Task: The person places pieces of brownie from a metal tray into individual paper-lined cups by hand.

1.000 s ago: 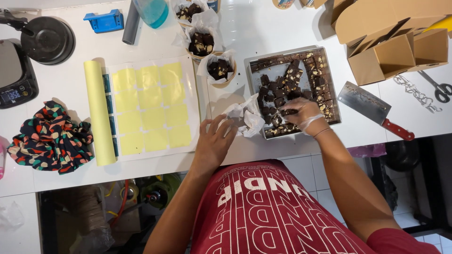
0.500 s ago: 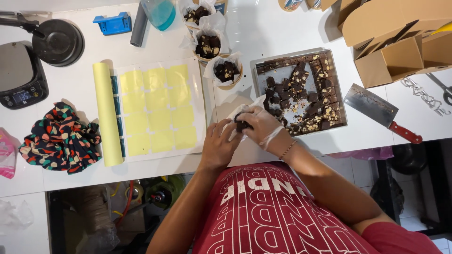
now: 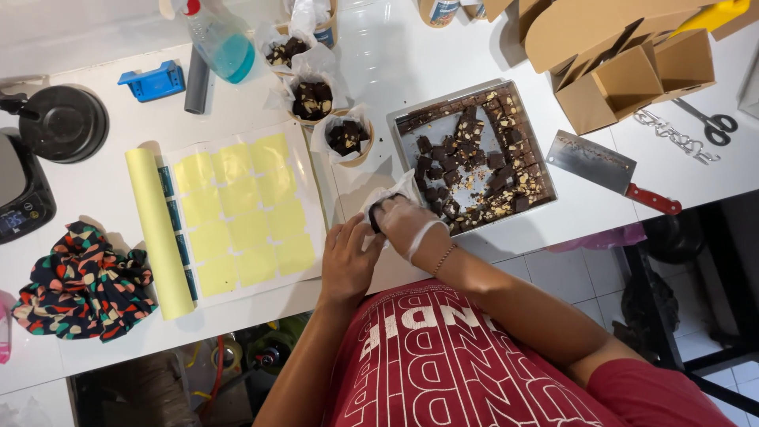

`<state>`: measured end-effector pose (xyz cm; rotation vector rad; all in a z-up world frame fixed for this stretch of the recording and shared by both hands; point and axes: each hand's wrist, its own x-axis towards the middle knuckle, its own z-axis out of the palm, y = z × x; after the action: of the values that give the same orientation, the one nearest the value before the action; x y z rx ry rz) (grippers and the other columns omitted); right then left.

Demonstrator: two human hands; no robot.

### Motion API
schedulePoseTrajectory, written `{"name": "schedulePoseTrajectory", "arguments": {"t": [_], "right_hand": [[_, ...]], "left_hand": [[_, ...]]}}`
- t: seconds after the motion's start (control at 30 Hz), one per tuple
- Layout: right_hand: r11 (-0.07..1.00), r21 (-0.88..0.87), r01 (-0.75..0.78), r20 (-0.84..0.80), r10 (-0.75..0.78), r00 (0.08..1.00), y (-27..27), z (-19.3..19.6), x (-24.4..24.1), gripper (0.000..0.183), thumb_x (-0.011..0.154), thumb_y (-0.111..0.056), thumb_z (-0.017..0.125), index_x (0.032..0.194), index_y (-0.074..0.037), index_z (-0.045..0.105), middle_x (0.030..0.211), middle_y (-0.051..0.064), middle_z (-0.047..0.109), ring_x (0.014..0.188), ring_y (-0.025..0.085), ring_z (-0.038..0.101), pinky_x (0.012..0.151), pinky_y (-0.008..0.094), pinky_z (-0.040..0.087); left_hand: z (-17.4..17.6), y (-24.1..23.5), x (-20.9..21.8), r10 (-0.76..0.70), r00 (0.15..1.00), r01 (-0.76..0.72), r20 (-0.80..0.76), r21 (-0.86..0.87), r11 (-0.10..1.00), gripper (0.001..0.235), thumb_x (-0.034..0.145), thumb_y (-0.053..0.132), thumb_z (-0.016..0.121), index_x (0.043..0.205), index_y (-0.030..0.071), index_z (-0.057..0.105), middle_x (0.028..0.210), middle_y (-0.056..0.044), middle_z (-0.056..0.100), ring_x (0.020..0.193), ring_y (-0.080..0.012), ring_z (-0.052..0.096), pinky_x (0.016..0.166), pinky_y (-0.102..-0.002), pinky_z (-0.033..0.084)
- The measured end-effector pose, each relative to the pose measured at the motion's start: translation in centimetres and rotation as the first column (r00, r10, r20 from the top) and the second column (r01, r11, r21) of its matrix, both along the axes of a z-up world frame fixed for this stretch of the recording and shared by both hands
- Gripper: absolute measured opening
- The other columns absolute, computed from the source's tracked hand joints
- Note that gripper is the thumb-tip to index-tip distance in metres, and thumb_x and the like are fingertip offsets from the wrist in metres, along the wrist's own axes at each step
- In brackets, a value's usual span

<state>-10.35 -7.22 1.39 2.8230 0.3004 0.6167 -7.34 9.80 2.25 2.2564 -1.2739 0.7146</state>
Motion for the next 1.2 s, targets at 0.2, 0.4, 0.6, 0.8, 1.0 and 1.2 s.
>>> {"name": "schedulePoseTrajectory", "arguments": {"t": [0.2, 0.4, 0.6, 0.8, 1.0, 1.2], "right_hand": [[0.952, 0.245, 0.186, -0.410, -0.072, 0.909, -0.1, -3.9, 1.0, 0.008, 0.090, -0.013, 0.055, 0.083, -0.012, 0.054, 0.070, 0.003, 0.060, 0.063, 0.023, 0.065, 0.049, 0.040, 0.055], [0.931, 0.331, 0.151, -0.601, 0.085, 0.794, -1.5, 0.6, 1.6, 0.008, 0.088, -0.012, 0.059, 0.081, -0.009, 0.062, 0.074, 0.008, 0.065, 0.069, 0.028, 0.071, 0.054, 0.044, 0.057], [0.708, 0.599, 0.374, -0.605, 0.094, 0.791, -13.6, 7.8, 0.2, 0.025, 0.102, -0.011, 0.051, 0.119, -0.001, 0.067, 0.105, 0.020, 0.069, 0.095, 0.036, 0.072, 0.082, 0.042, 0.062], [0.778, 0.092, 0.621, -0.884, -0.224, 0.411, -22.6, 1.4, -1.3, 0.063, 0.099, -0.031, 0.062, 0.156, -0.011, 0.042, 0.151, 0.020, 0.048, 0.130, 0.037, 0.059, 0.108, 0.046, 0.051], [0.767, 0.094, 0.634, -0.911, -0.191, 0.365, -21.1, 0.2, 0.1, 0.055, 0.095, -0.031, 0.068, 0.138, 0.001, 0.056, 0.132, 0.029, 0.061, 0.119, 0.043, 0.066, 0.103, 0.051, 0.055], [0.563, 0.078, 0.823, -0.818, -0.435, 0.375, -22.2, -10.8, 1.0, 0.029, 0.092, -0.006, 0.059, 0.119, -0.001, 0.067, 0.103, 0.027, 0.068, 0.092, 0.047, 0.073, 0.073, 0.058, 0.061]], "left_hand": [[-0.3, -0.5, 0.0, -0.019, 1.000, 0.019, -0.002, 0.022, 1.000, 0.009, 0.097, 0.016, 0.069, 0.090, 0.020, 0.072, 0.094, -0.002, 0.056, 0.113, -0.0264, 0.069, 0.091, -0.041, 0.049], [-0.2, -0.8, 0.1, 0.003, 1.000, -0.004, 0.004, 0.019, 1.000, 0.011, 0.099, 0.016, 0.065, 0.091, 0.018, 0.072, 0.097, -0.003, 0.056, 0.114, -0.0273, 0.068, 0.091, -0.041, 0.048], [-0.2, -1.3, 0.0, 0.024, 0.997, -0.021, -0.076, 0.040, 0.999, 0.010, 0.099, 0.012, 0.065, 0.093, 0.016, 0.073, 0.098, -0.003, 0.055, 0.116, -0.0284, 0.067, 0.091, -0.042, 0.048], [-0.3, -1.5, -0.2, 0.033, 0.996, -0.027, -0.088, 0.065, 0.998, 0.011, 0.099, 0.013, 0.065, 0.092, 0.016, 0.074, 0.098, -0.002, 0.054, 0.116, -0.0277, 0.067, 0.091, -0.041, 0.048], [-0.5, -1.5, -0.3, 0.048, 0.994, -0.041, -0.094, 0.078, 0.996, 0.014, 0.101, 0.013, 0.064, 0.091, 0.017, 0.073, 0.098, -0.001, 0.054, 0.117, -0.0265, 0.066, 0.092, -0.041, 0.047], [-0.9, -1.3, -0.3, 0.038, 0.989, -0.026, -0.144, 0.086, 0.996, 0.013, 0.100, 0.012, 0.062, 0.096, 0.016, 0.073, 0.099, -0.002, 0.054, 0.119, -0.0282, 0.064, 0.093, -0.042, 0.047]]}}
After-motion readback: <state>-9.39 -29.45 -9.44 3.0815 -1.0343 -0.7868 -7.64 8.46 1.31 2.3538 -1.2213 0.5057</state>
